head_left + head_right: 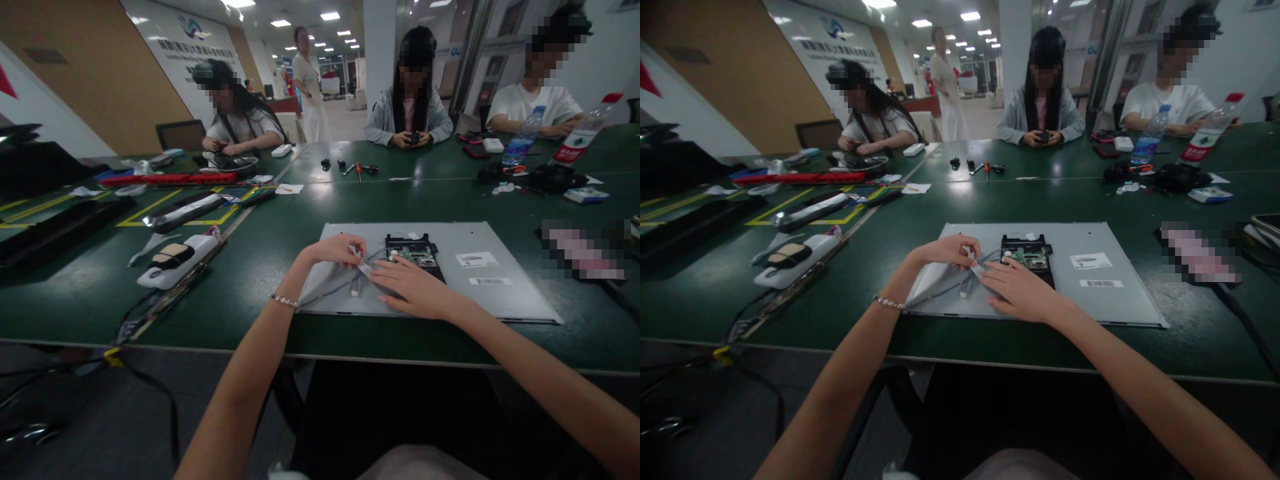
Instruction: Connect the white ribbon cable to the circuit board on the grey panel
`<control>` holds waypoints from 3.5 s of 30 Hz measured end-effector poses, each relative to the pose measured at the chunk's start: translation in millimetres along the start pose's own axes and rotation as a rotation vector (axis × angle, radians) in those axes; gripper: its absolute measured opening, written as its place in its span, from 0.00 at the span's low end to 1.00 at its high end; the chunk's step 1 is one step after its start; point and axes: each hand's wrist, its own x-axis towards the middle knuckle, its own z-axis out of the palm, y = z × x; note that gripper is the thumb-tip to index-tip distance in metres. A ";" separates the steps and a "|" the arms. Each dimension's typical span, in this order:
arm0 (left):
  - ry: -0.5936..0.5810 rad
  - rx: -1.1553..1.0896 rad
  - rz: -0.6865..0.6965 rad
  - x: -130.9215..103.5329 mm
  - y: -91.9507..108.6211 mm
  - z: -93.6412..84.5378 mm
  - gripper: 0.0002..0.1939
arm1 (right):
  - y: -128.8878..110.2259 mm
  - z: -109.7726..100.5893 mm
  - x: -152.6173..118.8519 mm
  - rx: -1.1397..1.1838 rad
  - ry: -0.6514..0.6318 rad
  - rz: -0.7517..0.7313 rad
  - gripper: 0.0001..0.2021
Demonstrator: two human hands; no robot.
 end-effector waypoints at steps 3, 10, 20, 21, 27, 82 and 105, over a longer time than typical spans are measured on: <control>0.002 0.096 0.024 0.8 0.7 -1.0 0.09 | -1.0 2.1 0.8 -0.011 -0.020 -0.014 0.21; 0.148 0.370 0.111 4.8 1.1 0.3 0.11 | -2.3 1.1 -0.2 0.017 -0.025 -0.018 0.20; 0.111 0.263 0.092 4.9 -12.0 -4.9 0.05 | -2.5 0.6 -1.0 0.078 0.006 -0.010 0.18; 0.107 0.243 0.077 4.5 -14.4 -6.1 0.05 | -2.1 0.9 -1.1 0.082 0.008 -0.011 0.17; 0.140 0.349 0.126 6.0 -8.8 -4.0 0.07 | -1.6 1.5 -0.8 0.094 0.006 -0.006 0.17; 0.747 0.498 0.097 -0.7 27.7 1.0 0.13 | 118.2 -18.9 -159.0 -0.076 -0.082 0.437 0.30; 0.676 0.965 -0.066 19.8 29.8 34.1 0.12 | 75.7 23.0 9.2 -0.143 -0.074 0.481 0.32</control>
